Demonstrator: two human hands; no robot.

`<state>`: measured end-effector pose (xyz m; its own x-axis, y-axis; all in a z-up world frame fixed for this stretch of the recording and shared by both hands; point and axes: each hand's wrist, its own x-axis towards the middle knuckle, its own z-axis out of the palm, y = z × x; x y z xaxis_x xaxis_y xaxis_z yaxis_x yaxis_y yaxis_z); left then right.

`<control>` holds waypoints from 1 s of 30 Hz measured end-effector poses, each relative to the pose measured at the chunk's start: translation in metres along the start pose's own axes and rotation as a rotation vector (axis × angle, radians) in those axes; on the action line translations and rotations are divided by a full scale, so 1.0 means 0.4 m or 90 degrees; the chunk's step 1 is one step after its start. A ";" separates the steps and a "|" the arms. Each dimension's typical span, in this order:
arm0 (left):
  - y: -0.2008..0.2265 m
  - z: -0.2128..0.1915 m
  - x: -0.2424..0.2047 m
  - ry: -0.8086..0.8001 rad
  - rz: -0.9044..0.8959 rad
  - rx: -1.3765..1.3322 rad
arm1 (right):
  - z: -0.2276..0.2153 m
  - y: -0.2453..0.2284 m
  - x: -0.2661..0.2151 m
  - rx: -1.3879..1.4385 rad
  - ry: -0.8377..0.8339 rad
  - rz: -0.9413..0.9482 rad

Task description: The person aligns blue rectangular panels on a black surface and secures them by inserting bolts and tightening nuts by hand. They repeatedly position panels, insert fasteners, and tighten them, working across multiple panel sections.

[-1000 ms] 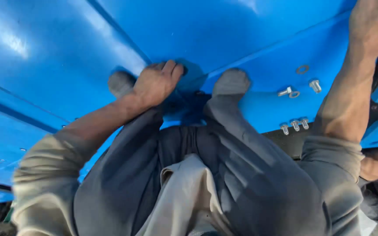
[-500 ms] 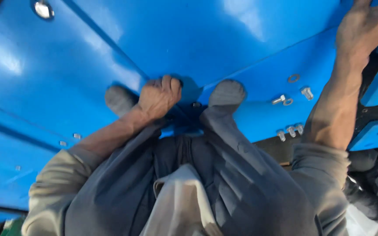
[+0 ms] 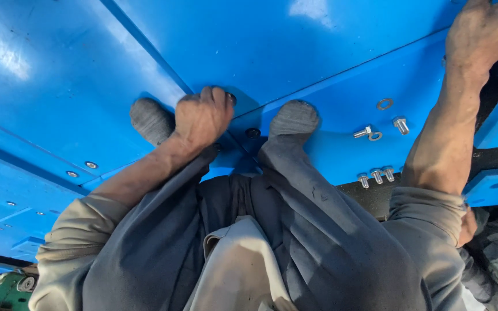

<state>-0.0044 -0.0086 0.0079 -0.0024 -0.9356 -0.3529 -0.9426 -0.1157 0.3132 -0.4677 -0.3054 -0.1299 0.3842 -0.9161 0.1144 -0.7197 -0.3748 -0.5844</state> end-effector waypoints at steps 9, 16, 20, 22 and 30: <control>0.024 -0.022 -0.001 0.003 0.073 0.043 | -0.017 -0.008 -0.011 -0.030 -0.013 0.037; 0.002 0.038 -0.015 -0.096 -0.005 0.070 | 0.003 0.049 -0.029 0.028 -0.010 -0.017; 0.036 -0.072 0.021 -0.009 0.020 0.027 | 0.010 0.079 -0.058 0.038 -0.023 -0.011; 0.024 -0.032 0.004 -0.002 0.081 0.065 | 0.006 0.084 -0.065 0.016 -0.055 0.038; 0.028 -0.032 0.000 0.020 0.065 0.073 | -0.006 0.013 -0.023 -0.036 -0.039 0.073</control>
<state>-0.0108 -0.0140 0.0227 -0.0917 -0.9506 -0.2967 -0.9699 0.0177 0.2430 -0.4764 -0.2992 -0.1321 0.3306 -0.9438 -0.0013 -0.7917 -0.2766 -0.5447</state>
